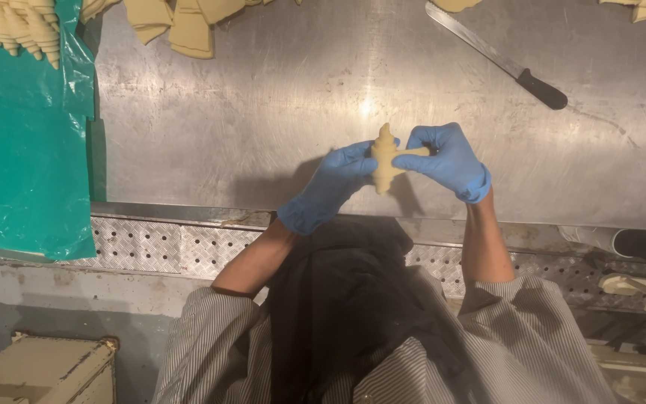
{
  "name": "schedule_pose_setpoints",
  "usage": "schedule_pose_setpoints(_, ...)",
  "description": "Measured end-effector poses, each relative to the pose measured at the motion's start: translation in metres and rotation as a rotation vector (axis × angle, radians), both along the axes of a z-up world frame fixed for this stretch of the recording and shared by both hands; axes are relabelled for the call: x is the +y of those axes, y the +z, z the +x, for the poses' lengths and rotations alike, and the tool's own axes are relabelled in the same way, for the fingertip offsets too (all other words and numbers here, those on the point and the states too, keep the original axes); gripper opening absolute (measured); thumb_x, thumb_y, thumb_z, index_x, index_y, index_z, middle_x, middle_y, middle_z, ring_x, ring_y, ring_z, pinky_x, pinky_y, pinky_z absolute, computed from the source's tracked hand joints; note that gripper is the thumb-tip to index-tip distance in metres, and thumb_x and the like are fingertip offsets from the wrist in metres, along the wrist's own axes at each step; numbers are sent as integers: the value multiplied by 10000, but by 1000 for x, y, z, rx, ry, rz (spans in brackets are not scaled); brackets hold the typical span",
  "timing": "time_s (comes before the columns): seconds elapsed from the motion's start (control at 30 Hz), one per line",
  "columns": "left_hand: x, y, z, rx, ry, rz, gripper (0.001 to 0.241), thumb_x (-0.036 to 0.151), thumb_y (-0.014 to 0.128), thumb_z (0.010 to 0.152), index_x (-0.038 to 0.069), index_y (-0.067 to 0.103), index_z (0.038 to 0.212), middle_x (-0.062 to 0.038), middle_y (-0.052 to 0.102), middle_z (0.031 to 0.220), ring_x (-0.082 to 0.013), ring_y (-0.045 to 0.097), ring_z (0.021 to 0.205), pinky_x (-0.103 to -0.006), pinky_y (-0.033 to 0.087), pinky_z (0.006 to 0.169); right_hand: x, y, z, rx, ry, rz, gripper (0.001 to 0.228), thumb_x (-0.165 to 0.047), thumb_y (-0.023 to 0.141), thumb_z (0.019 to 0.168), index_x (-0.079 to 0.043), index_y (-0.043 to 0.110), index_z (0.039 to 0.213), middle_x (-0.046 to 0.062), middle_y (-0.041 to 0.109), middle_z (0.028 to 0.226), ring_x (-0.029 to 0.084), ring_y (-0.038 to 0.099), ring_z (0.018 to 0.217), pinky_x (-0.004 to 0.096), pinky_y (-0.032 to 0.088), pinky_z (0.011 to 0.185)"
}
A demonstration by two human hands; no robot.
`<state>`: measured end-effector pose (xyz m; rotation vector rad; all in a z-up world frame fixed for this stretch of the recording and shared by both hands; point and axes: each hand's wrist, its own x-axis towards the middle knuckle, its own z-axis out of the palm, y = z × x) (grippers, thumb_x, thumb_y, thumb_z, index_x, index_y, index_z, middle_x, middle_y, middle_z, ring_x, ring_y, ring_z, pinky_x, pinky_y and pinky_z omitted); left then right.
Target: Rolling triangular pieces of dough into croissant shapes and placing them on a tray.
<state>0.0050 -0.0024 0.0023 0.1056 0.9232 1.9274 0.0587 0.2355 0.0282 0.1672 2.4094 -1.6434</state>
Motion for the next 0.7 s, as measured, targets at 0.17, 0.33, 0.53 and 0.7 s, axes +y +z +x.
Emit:
schedule_pose_setpoints(0.17, -6, 13, 2, 38, -78, 36, 675, 247, 698, 978, -141, 471, 1482, -173, 625, 1290, -220, 616, 1155, -353, 499, 1064, -7, -6, 3, 55, 9, -67, 262, -250, 878, 858, -62, 716, 770, -1, 605, 638, 33, 465, 570, 209, 347, 500)
schedule_pose_setpoints(0.33, -4, 12, 3, 52, -63, 26, 671, 220, 707, 961, -117, 450, 1481, -191, 627, 1298, -249, 648, 1139, -375, 527, 1055, -3, -4, 4, 59, 10, 26, 211, -235, 866, 827, -74, 737, 780, -21, 637, 632, 31, 482, 535, 211, 339, 483)
schedule_pose_setpoints(0.53, -3, 1, 5, -28, -28, 91, 650, 216, 682, 975, -106, 428, 1478, -164, 617, 1314, -235, 636, 1172, -369, 530, 1056, -5, -6, 6, 99, -11, -66, 206, -233, 866, 845, -76, 737, 813, -30, 649, 679, 22, 493, 584, 206, 358, 526)
schedule_pose_setpoints(0.7, -1, 1, 9, -21, -47, 71, 644, 184, 656, 973, -102, 433, 1505, -156, 629, 1279, -241, 640, 1104, -373, 537, 1014, -5, -5, 8, 52, -47, -28, 204, -223, 875, 822, -70, 741, 817, -20, 639, 664, 36, 454, 562, 215, 321, 516)
